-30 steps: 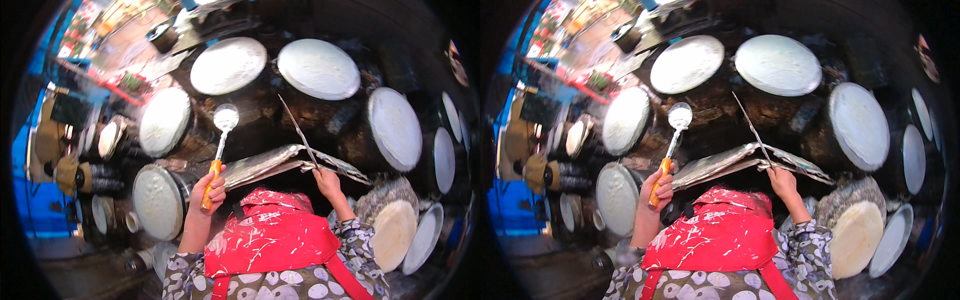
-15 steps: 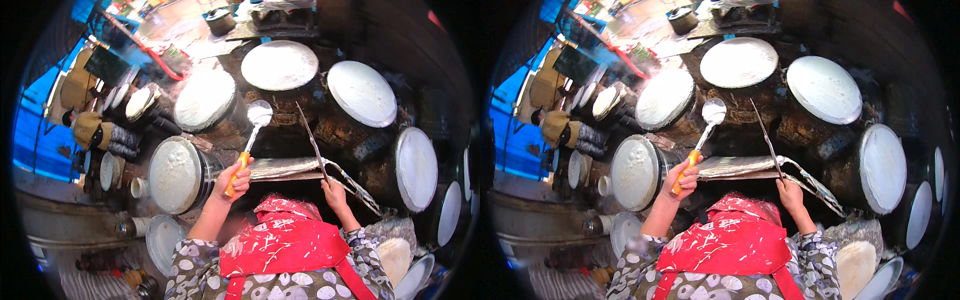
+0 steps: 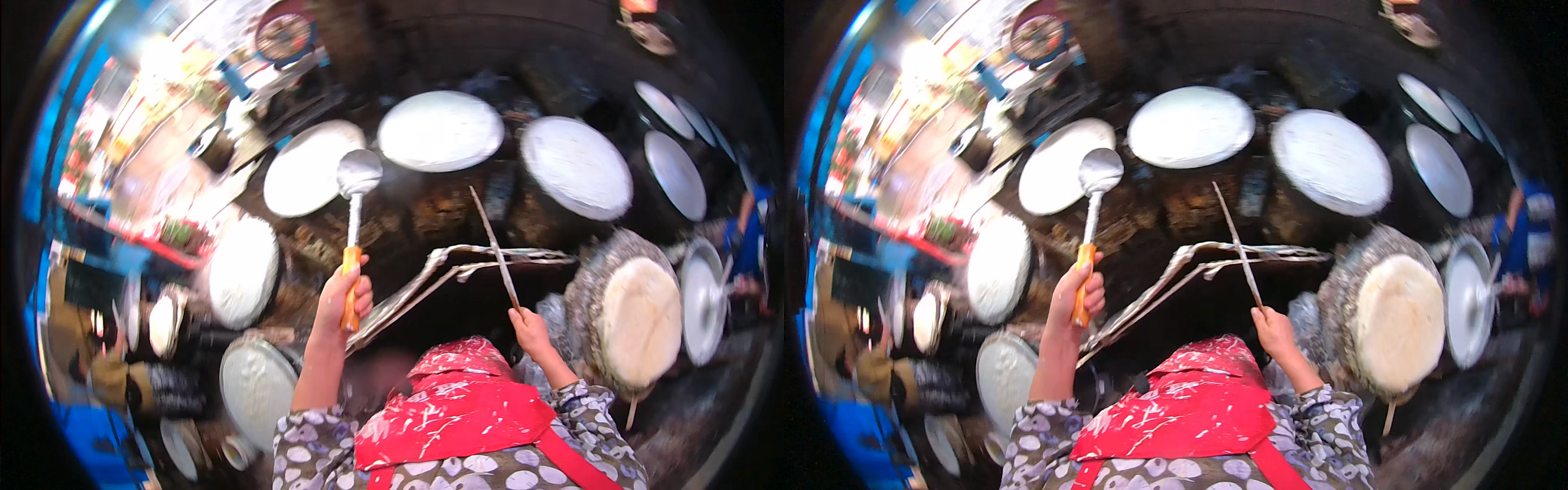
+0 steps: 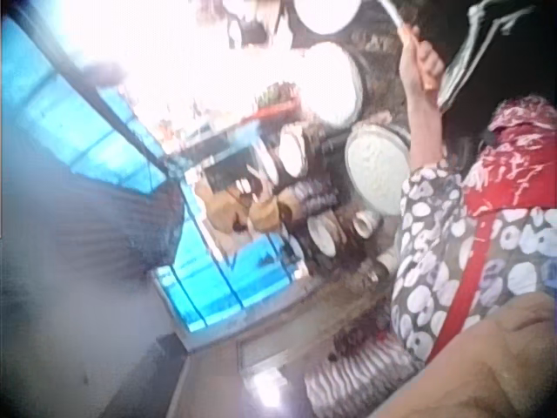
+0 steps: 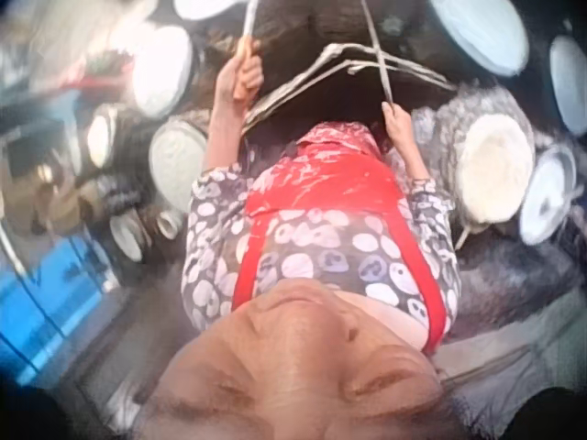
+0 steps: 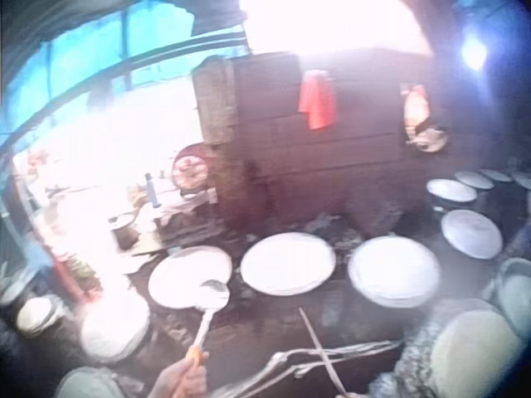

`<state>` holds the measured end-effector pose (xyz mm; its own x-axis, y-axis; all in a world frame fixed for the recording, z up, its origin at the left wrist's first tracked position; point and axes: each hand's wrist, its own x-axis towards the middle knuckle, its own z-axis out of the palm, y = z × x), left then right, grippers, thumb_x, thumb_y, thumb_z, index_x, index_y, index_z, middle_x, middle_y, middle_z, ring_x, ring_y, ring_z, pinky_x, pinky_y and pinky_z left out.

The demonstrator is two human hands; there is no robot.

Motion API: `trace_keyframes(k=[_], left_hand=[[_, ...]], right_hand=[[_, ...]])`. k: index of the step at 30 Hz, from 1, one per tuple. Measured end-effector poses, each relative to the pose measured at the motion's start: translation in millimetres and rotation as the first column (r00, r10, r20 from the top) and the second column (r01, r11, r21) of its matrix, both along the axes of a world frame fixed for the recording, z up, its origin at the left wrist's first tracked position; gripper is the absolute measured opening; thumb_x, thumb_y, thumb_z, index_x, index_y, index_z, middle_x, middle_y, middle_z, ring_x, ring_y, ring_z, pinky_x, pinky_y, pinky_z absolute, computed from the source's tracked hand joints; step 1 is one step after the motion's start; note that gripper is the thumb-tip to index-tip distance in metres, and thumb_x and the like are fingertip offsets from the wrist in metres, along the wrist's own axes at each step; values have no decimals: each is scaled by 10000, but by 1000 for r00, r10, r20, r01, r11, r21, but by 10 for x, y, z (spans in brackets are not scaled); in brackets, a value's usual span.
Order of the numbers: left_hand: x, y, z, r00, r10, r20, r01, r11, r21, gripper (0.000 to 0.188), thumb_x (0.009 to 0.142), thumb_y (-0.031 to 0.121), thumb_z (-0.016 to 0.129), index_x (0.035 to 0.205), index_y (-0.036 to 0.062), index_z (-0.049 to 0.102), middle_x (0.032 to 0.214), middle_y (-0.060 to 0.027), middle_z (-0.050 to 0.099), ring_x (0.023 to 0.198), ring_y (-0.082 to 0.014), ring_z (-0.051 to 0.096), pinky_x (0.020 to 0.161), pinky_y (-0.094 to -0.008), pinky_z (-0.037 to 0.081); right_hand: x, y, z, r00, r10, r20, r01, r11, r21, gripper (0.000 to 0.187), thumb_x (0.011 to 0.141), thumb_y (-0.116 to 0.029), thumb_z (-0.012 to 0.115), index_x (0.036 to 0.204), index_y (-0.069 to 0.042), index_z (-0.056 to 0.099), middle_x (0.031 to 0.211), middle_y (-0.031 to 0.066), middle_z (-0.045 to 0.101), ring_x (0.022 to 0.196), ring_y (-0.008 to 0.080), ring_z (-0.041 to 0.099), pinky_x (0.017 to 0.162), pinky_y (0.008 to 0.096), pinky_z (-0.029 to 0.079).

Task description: The person prepares thin crepes by spreading batter onto multiple circular hot plates using a ladle and then lifting the cooked crepes off using a thin stick.

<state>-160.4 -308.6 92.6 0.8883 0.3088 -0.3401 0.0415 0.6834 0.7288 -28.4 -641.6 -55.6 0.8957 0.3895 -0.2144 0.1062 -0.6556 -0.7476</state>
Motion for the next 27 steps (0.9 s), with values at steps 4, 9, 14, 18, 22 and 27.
trace_keyframes(k=[4,9,14,18,22,27], left_hand=[[671,-278,131,976,-210,-61,217,964,155,322,947,239,468,1234,94,447,622,20,388,401,-60,374,391,-203,331],[1841,-593,206,860,-510,10,510,860,8,248,938,230,489,1156,119,450,645,13,417,431,-77,401,404,-222,326],[2990,-1105,92,811,-574,-114,585,798,146,254,916,246,535,1116,129,433,653,10,440,417,-73,412,391,-219,351],[3536,-1340,-300,811,-530,-246,583,707,399,239,890,252,575,1000,126,404,639,-3,455,405,-90,425,354,-222,354],[3615,-1396,-670,824,-430,-370,566,586,580,231,882,205,563,1005,99,399,597,-5,432,399,-112,415,355,-250,354],[3421,-1340,-689,846,-315,-429,533,508,677,405,884,189,545,1217,37,372,612,-20,448,388,-120,425,361,-261,372]], right_hand=[[149,-166,-14,976,-207,-67,210,976,47,359,912,-349,480,1028,-32,600,763,215,615,754,379,611,627,423,448],[728,-272,-61,920,-390,-41,386,884,264,363,911,-275,493,1178,-36,546,951,228,627,913,369,608,768,395,470],[1472,-378,128,901,-428,-70,427,847,317,392,913,-285,463,1213,-40,523,1044,214,615,997,356,587,837,384,450],[1896,-356,196,908,-411,-80,413,851,323,404,917,-289,439,1236,-52,509,1091,217,598,1029,370,564,861,399,443],[2094,-316,190,920,-389,39,371,900,227,422,914,-285,415,1255,-47,486,1091,223,593,998,391,565,845,431,449],[1988,-130,386,949,-265,171,280,958,-69,434,907,-247,438,1258,8,453,846,203,622,752,380,610,671,471,481]])
